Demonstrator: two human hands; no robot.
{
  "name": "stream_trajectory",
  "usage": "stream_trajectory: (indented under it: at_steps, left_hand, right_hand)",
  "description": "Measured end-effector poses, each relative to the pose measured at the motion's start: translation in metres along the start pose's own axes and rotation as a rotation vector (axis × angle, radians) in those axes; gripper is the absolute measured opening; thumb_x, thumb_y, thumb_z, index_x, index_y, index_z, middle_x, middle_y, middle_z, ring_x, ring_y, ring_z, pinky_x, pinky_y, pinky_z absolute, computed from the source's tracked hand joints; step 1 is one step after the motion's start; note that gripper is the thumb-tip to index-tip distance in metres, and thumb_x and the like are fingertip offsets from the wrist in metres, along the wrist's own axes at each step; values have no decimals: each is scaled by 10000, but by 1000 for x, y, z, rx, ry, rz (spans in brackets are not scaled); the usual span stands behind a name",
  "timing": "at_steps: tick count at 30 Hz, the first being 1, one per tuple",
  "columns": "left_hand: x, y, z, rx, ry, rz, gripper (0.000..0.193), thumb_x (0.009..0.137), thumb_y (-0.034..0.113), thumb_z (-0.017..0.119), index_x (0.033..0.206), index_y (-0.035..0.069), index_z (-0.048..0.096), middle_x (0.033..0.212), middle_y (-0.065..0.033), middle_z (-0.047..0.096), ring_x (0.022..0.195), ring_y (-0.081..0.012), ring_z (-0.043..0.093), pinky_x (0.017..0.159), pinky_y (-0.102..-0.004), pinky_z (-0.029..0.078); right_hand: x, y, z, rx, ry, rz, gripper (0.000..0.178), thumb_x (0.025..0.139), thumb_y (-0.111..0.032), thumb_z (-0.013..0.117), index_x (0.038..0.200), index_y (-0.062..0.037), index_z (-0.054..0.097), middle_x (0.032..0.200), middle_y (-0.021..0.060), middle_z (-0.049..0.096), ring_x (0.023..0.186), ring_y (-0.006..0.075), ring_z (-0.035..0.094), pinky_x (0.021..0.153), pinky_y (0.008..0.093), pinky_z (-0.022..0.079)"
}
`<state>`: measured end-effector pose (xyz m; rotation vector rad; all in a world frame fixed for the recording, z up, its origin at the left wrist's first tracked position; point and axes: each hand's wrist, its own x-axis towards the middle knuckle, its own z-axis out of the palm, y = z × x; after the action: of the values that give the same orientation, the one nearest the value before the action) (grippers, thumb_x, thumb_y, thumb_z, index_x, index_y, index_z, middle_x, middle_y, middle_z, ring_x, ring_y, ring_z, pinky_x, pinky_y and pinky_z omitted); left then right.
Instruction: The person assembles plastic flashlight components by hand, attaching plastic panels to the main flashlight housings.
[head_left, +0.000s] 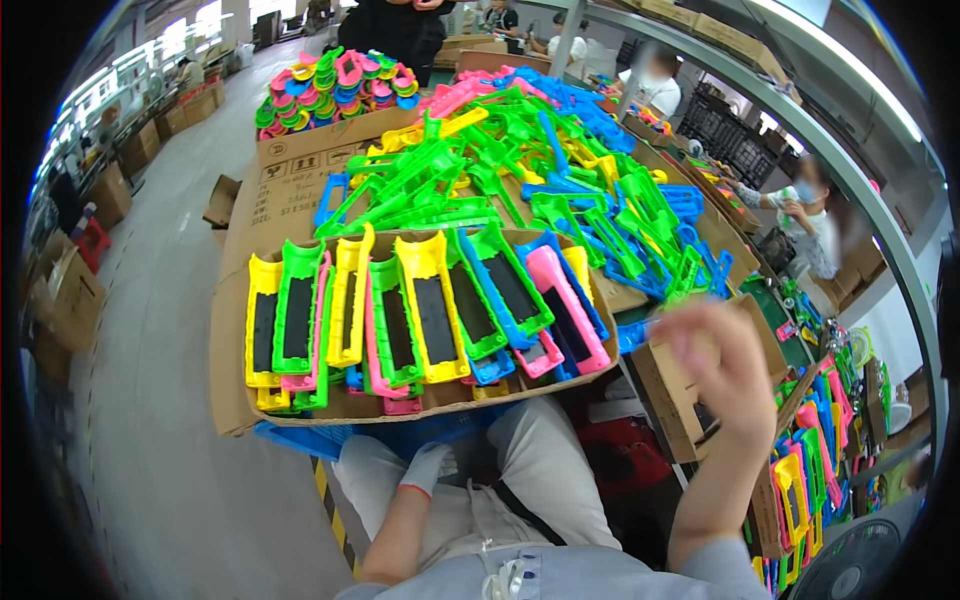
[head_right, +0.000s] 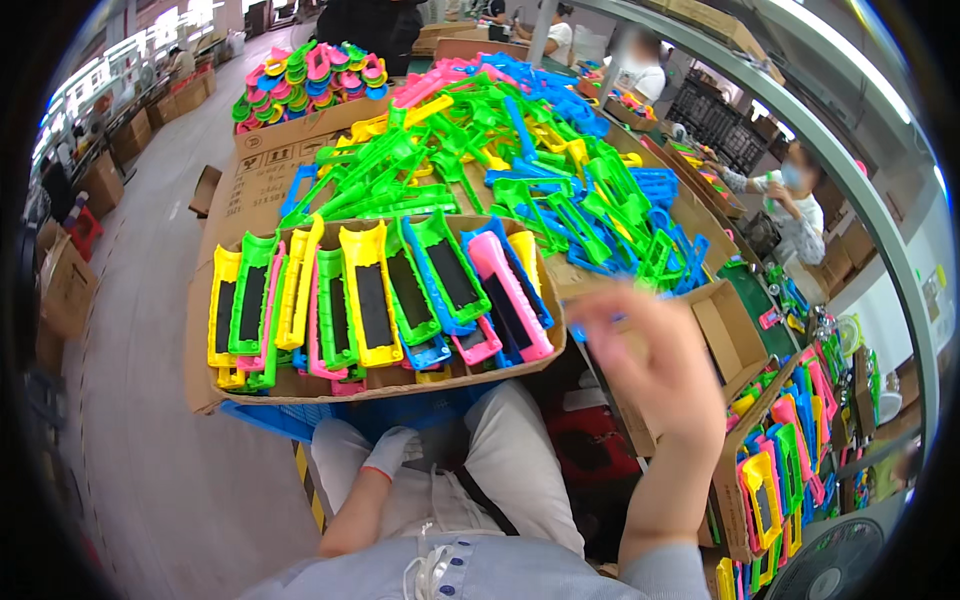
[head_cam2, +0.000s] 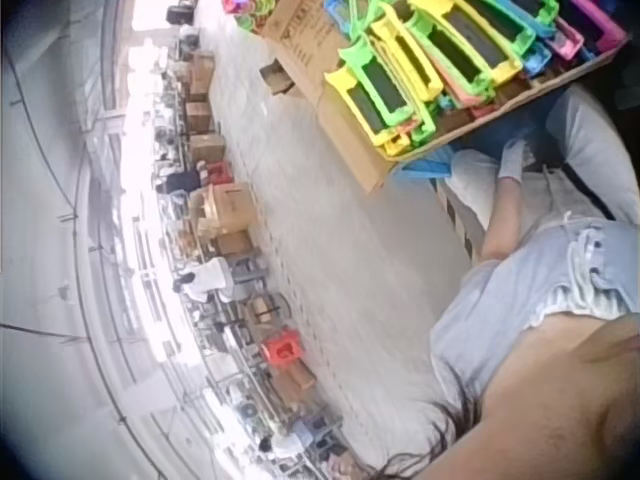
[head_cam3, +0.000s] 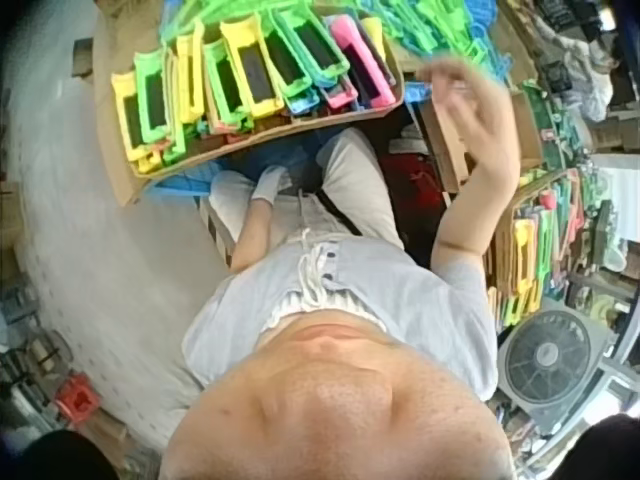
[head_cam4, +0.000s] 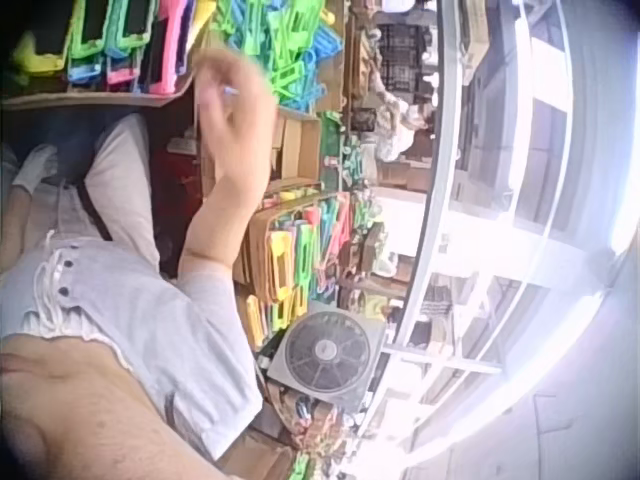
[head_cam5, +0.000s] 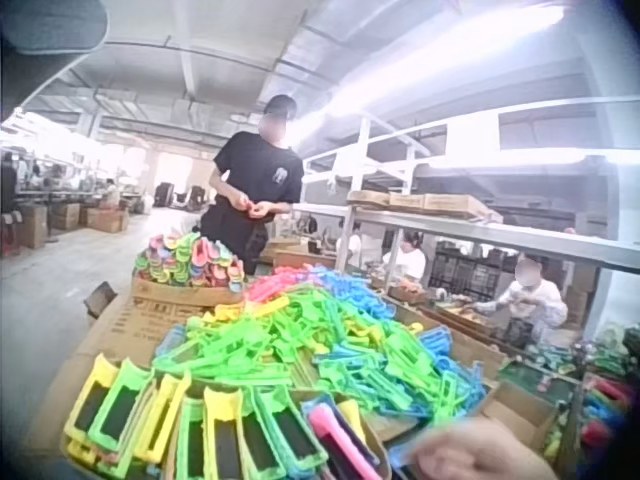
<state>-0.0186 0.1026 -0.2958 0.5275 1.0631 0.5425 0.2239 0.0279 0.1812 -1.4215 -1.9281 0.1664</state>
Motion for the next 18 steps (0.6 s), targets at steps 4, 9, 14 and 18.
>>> stream_trajectory:
  at_steps: [4,9,14,18]
  left_hand:
    - [-10,7,2,-95,17,24,180,834,190,586,919,34,555,814,-130,595,730,-244,609,666,-369,541]
    - [11,31,-8,-143,66,14,183,835,192,588,930,38,560,837,-118,596,770,-229,602,707,-339,525]
    - [36,68,-20,-153,133,19,193,841,197,582,946,37,564,863,-110,594,793,-220,596,726,-324,511]
    - [34,63,-3,-177,178,-51,201,846,202,577,959,36,567,884,-104,593,811,-214,590,741,-312,501]
  right_hand:
    - [150,23,16,-311,-45,-111,148,838,-123,524,915,-16,593,813,136,619,798,240,615,698,342,476]
    - [320,160,104,-942,-302,-198,286,761,-184,561,1010,-44,584,1047,141,604,1001,290,579,805,426,485]
    - [438,221,170,-1091,-207,-196,335,761,-182,578,1080,-79,557,1116,119,578,1062,271,553,836,425,475]
    - [493,260,201,-1074,-125,-375,359,803,-205,557,1151,-122,529,1140,60,572,1092,248,534,886,423,439]
